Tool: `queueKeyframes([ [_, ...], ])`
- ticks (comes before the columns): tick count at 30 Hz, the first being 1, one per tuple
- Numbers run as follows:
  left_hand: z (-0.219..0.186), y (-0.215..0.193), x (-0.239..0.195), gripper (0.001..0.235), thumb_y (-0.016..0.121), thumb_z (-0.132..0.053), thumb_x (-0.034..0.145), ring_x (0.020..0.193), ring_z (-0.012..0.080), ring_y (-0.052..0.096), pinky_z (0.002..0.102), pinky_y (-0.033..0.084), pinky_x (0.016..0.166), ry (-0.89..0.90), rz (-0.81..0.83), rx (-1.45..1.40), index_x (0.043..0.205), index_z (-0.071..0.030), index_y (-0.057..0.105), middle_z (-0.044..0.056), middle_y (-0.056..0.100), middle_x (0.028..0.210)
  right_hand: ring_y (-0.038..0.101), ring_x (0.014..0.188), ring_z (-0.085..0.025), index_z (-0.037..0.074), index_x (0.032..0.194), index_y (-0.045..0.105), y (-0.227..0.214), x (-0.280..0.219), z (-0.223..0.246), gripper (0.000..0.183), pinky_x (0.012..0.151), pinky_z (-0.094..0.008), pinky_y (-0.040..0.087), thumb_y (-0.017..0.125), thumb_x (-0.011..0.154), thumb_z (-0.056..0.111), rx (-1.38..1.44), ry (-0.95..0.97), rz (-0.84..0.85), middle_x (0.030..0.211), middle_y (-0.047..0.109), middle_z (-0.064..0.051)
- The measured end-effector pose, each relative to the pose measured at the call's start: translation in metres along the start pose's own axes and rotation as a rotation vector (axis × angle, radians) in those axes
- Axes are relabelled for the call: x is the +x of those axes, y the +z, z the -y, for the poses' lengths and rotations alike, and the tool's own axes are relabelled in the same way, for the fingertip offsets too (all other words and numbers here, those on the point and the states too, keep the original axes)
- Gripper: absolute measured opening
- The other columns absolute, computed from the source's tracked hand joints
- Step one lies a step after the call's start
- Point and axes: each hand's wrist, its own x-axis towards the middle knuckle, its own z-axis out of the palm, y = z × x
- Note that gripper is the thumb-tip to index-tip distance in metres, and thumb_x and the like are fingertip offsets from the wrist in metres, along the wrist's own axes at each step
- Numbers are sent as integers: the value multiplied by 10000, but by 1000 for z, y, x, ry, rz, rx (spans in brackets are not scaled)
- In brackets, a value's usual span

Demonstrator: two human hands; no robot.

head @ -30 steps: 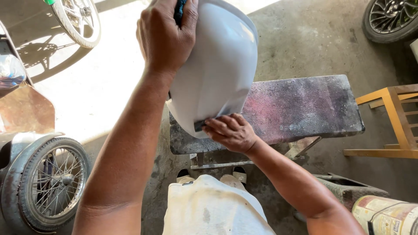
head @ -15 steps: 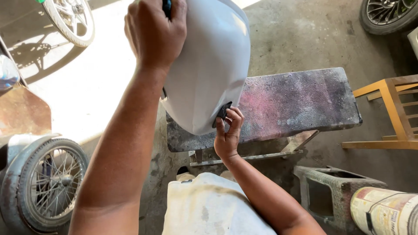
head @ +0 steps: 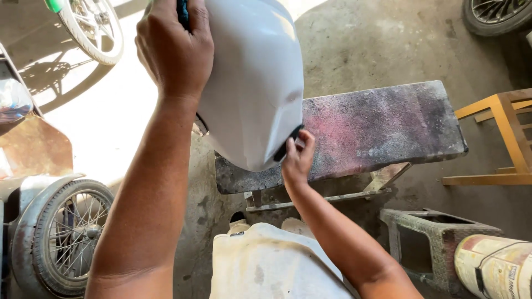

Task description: The person is sanding a motorcycle fuel tank using a sanding block and a wet cloth.

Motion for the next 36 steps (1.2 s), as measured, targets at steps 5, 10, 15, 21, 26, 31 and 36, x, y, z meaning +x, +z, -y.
queueKeyframes([
  [5, 7, 6, 0, 233, 634, -246, 1085, 664, 181, 754, 337, 629, 622, 15, -9, 60, 918, -90, 677, 32, 734, 763, 556, 1029, -150, 116, 1374, 506, 13, 18, 104, 321, 895, -306, 530, 580, 1062, 93, 90, -325, -28, 1317, 536, -51],
  [10, 1, -2, -5, 172, 620, -205, 1070, 707, 198, 776, 343, 649, 654, -12, 11, 26, 986, -67, 679, 52, 744, 798, 568, 994, -141, 101, 1383, 503, 5, 26, 34, 363, 865, -312, 562, 577, 1029, 105, 137, -165, -3, 1264, 535, -45],
  [15, -13, 5, -9, 141, 608, -183, 1071, 775, 214, 775, 352, 648, 709, 72, -49, 63, 1048, -62, 675, 72, 751, 890, 632, 1051, -161, 93, 1318, 533, -2, 40, 51, 319, 921, -312, 560, 564, 1001, 103, 277, 303, -120, 1178, 625, -59],
  [21, -8, 10, -6, 158, 626, -207, 1082, 757, 202, 775, 346, 650, 688, 53, 1, 91, 994, -82, 667, 54, 736, 843, 609, 915, -163, 89, 1390, 535, -4, 34, 95, 342, 821, -323, 535, 573, 1051, 119, 301, -5, 4, 1053, 643, -74],
  [26, -24, 2, -5, 137, 603, -191, 1085, 779, 217, 779, 342, 658, 701, 120, -39, 26, 1075, -63, 654, 75, 745, 891, 674, 999, -135, 66, 1337, 580, -22, 51, 12, 320, 877, -297, 583, 550, 1019, 88, 274, 322, -24, 1144, 683, -50],
  [31, -13, 1, -9, 139, 593, -200, 1122, 867, 232, 798, 350, 673, 763, 133, -18, 42, 1143, -79, 656, 83, 776, 992, 691, 977, -193, -8, 1321, 632, -22, 60, 110, 302, 881, -337, 603, 535, 1057, 101, 361, 34, 98, 1150, 713, -114],
  [36, -16, -6, -7, 150, 605, -205, 1129, 848, 247, 802, 373, 662, 734, 94, -17, 5, 1099, -72, 667, 77, 778, 944, 690, 973, -143, 53, 1300, 602, -29, 44, 67, 264, 844, -268, 604, 540, 1049, 108, 308, 152, 123, 1097, 709, -75],
])
